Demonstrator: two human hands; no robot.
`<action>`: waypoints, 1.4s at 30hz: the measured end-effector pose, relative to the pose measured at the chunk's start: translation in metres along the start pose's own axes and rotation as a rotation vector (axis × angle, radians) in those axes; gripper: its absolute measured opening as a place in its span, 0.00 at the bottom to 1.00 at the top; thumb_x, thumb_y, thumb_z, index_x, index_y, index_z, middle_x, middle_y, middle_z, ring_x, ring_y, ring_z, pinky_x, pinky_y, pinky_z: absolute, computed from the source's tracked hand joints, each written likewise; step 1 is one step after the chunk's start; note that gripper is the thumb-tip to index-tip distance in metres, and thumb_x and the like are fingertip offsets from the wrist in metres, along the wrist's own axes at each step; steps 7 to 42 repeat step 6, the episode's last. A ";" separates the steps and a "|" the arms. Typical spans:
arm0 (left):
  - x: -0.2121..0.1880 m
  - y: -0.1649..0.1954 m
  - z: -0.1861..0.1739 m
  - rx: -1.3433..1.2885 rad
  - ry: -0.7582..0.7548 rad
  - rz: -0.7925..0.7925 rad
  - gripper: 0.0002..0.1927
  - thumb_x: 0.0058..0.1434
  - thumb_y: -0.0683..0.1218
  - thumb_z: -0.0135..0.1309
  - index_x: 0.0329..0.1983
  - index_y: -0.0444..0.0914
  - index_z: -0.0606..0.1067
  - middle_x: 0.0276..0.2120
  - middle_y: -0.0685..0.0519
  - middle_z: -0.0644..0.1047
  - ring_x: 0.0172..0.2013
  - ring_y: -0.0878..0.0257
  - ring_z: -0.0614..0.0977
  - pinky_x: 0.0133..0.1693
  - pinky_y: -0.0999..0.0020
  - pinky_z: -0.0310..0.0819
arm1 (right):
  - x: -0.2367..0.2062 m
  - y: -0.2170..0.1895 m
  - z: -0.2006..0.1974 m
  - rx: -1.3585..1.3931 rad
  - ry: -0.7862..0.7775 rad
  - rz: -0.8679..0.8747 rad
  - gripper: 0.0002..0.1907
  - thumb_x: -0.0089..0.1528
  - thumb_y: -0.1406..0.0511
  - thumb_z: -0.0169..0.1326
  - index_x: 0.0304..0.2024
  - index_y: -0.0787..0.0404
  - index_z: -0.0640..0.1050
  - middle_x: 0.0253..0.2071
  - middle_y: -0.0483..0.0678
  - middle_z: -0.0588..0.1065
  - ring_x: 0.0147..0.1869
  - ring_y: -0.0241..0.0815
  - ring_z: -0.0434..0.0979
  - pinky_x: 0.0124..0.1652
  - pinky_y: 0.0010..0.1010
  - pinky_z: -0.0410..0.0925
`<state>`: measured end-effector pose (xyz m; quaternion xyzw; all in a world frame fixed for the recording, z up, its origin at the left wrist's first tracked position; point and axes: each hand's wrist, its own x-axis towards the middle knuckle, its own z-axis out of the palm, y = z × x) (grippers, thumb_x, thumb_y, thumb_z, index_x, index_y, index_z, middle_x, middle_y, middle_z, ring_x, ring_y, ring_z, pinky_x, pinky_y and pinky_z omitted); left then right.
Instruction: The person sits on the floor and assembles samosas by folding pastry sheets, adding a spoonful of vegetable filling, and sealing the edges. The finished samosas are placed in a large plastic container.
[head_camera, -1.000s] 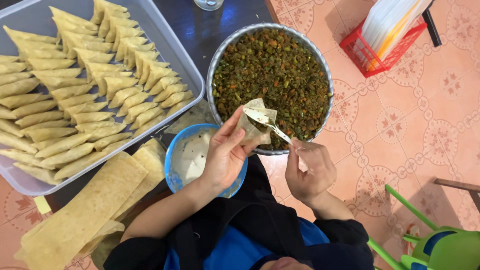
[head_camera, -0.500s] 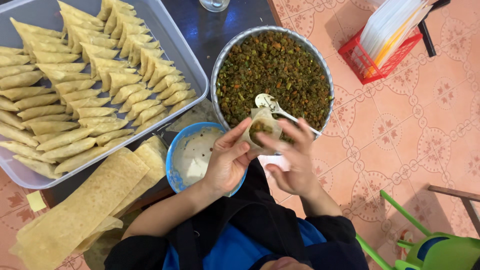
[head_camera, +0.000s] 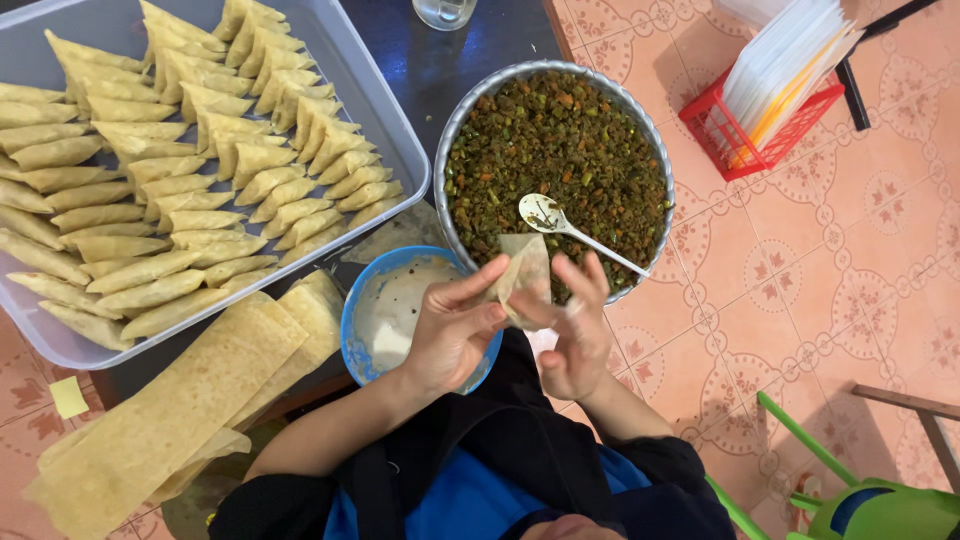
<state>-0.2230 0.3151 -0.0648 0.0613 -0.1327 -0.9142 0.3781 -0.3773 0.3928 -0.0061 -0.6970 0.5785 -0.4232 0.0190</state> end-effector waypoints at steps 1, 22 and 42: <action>-0.001 0.002 -0.002 0.015 0.011 -0.015 0.25 0.67 0.30 0.54 0.67 0.31 0.71 0.59 0.41 0.77 0.56 0.57 0.81 0.60 0.59 0.77 | -0.003 0.002 0.000 -0.207 -0.052 -0.067 0.31 0.69 0.47 0.37 0.74 0.42 0.67 0.57 0.67 0.79 0.71 0.58 0.66 0.77 0.51 0.39; -0.014 0.028 -0.022 -0.036 0.108 -0.089 0.27 0.66 0.31 0.54 0.69 0.32 0.69 0.58 0.41 0.77 0.54 0.57 0.81 0.58 0.61 0.77 | -0.004 0.015 0.001 -0.022 -0.041 -0.147 0.33 0.74 0.52 0.41 0.78 0.52 0.51 0.62 0.39 0.77 0.83 0.48 0.60 0.79 0.57 0.34; -0.014 0.028 -0.022 -0.036 0.108 -0.089 0.27 0.66 0.31 0.54 0.69 0.32 0.69 0.58 0.41 0.77 0.54 0.57 0.81 0.58 0.61 0.77 | -0.004 0.015 0.001 -0.022 -0.041 -0.147 0.33 0.74 0.52 0.41 0.78 0.52 0.51 0.62 0.39 0.77 0.83 0.48 0.60 0.79 0.57 0.34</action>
